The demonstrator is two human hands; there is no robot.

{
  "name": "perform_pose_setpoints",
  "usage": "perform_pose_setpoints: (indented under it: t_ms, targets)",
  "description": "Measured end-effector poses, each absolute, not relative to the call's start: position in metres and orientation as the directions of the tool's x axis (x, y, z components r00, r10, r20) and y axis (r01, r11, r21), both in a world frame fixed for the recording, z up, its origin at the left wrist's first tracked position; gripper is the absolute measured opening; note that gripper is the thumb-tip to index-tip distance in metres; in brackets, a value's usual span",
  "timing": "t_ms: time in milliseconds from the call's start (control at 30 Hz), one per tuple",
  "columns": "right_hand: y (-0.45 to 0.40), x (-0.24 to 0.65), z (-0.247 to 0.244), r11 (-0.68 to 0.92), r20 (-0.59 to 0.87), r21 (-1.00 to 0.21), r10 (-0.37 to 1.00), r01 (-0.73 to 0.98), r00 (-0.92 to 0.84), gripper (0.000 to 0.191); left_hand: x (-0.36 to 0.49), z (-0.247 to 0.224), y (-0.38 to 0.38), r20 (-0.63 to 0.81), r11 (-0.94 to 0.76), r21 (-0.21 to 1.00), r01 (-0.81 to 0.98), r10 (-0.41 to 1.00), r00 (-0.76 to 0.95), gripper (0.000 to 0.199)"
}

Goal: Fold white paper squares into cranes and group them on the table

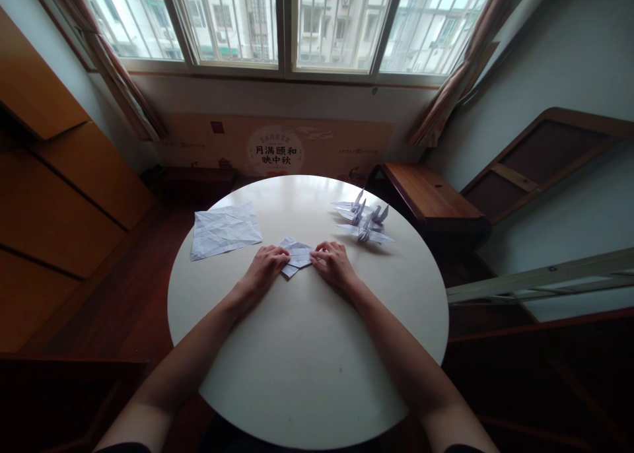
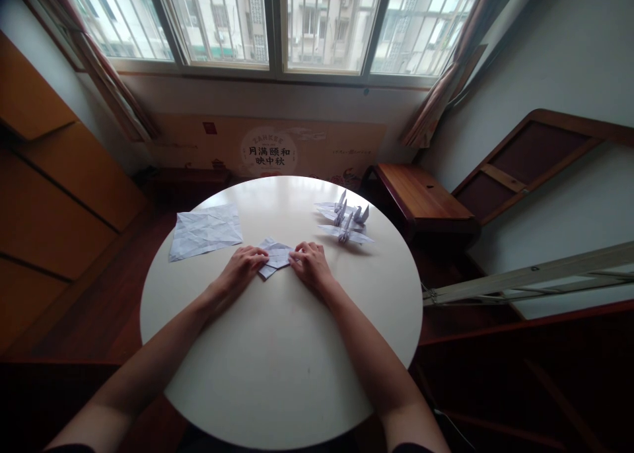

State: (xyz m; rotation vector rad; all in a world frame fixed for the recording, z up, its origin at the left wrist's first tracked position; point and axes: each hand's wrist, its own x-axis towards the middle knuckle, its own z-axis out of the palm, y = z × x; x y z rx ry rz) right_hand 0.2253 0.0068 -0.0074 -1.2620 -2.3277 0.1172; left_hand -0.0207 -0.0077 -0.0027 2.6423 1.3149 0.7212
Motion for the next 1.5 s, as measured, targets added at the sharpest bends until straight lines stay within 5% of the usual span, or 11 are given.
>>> perform_pose_setpoints:
  t_ms: [400, 667, 833, 1133, 1233, 1400, 1500]
  targets:
    - [0.012, 0.231, -0.008, 0.694, 0.350, -0.320, 0.720, 0.645, -0.600, 0.026, -0.036, -0.005, -0.004, 0.381, -0.445, 0.230, 0.866, 0.860, 0.340, 0.027]
    - [0.008, 0.231, 0.002, 0.717, 0.364, -0.262, 0.693, 0.646, -0.622, 0.022, -0.024, -0.004, -0.008, 0.274, -0.633, 0.301, 0.713, 0.774, 0.572, 0.050]
    - [0.007, 0.229, 0.004, 0.676, 0.375, -0.266, 0.729, 0.687, -0.572, 0.023, -0.026, 0.004, -0.012, 0.268, -0.618, 0.338, 0.710, 0.786, 0.557, 0.061]
    - [0.012, 0.229, -0.008, 0.530, 0.513, -0.552, 0.824, 0.643, -0.238, 0.031, -0.036, 0.020, -0.015, 0.261, -0.653, 0.492, 0.576, 0.741, 0.618, 0.098]
    - [0.014, 0.229, -0.010, 0.515, 0.532, -0.613, 0.830, 0.599, -0.168, 0.032, -0.034, 0.019, -0.012, 0.343, -0.660, 0.530, 0.533, 0.741, 0.577, 0.084]
    - [0.014, 0.228, -0.009, 0.528, 0.533, -0.625, 0.827, 0.575, -0.180, 0.032, -0.028, 0.011, -0.004, 0.457, -0.604, 0.664, 0.440, 0.794, 0.401, 0.032]
    - [0.011, 0.226, -0.007, 0.540, 0.547, -0.597, 0.815, 0.594, -0.191, 0.031, -0.027, 0.007, 0.000, 0.419, -0.482, 0.796, 0.365, 0.875, 0.242, 0.031]
